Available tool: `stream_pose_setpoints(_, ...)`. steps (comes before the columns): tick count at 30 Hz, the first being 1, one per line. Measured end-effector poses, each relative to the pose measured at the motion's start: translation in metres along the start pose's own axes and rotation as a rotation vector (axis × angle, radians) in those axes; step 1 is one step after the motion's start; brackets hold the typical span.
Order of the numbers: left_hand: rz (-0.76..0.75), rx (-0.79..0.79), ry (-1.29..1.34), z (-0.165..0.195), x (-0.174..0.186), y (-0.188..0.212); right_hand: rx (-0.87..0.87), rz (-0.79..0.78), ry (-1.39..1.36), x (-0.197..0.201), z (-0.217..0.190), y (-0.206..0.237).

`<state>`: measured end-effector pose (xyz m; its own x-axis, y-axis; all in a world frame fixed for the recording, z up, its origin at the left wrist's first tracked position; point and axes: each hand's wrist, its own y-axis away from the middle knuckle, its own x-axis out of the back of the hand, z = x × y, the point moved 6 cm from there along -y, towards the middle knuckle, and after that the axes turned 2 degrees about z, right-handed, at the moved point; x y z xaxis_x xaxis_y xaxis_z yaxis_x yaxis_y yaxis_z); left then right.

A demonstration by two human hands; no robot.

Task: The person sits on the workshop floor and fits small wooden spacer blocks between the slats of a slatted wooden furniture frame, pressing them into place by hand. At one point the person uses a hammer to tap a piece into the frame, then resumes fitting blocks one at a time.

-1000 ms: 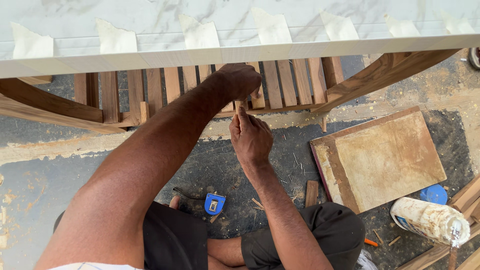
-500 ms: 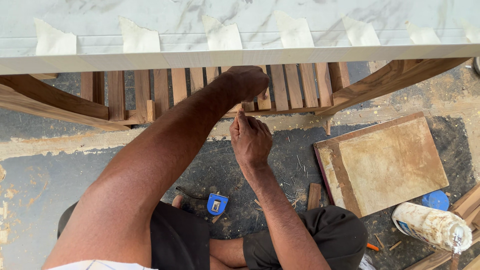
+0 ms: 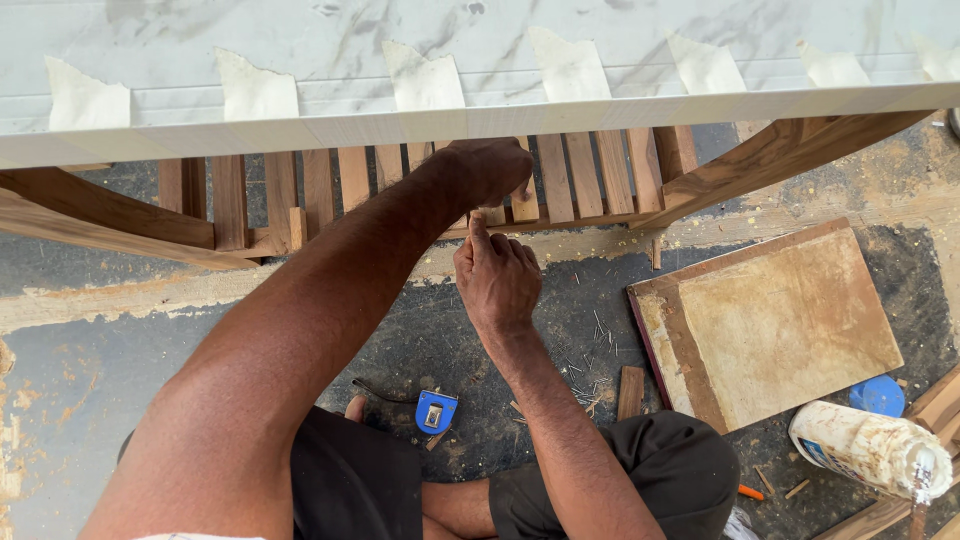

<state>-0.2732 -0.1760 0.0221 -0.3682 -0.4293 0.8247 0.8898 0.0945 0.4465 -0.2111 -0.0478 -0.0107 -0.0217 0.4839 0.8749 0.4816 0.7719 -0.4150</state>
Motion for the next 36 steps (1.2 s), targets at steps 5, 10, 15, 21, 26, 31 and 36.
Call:
stream_pose_setpoints(5, 0.031, -0.022, 0.002, 0.003, 0.001, 0.001, -0.003, -0.116, 0.126, 0.014, -0.004, -0.010)
stream_pose_setpoints(10, 0.037, -0.026, -0.066, 0.002, 0.001, 0.002, 0.182, -0.069, 0.120, 0.037, 0.000, -0.028)
stream_pose_setpoints(15, 0.086, -0.081, -0.128, 0.002, 0.004, 0.000, 0.255, -0.199, 0.021, 0.040, 0.013, -0.037)
stream_pose_setpoints(21, 0.075, -0.059, -0.140, -0.001, 0.001, 0.000, 0.298, -0.229, -0.035, 0.041, 0.015, -0.039)
stream_pose_setpoints(26, 0.145, -0.063, -0.111, -0.012, -0.007, -0.005, 0.288, -0.243, -0.098, 0.041, 0.016, -0.042)
stream_pose_setpoints(31, 0.553, 0.017, 0.171, -0.033, -0.019, 0.028, 0.273, -0.286, -0.087, 0.039, 0.017, -0.042)
stream_pose_setpoints(36, 0.638, 0.151, 0.179, -0.048, -0.056, 0.088, 0.213, -0.317, -0.137, 0.039, 0.021, -0.040)
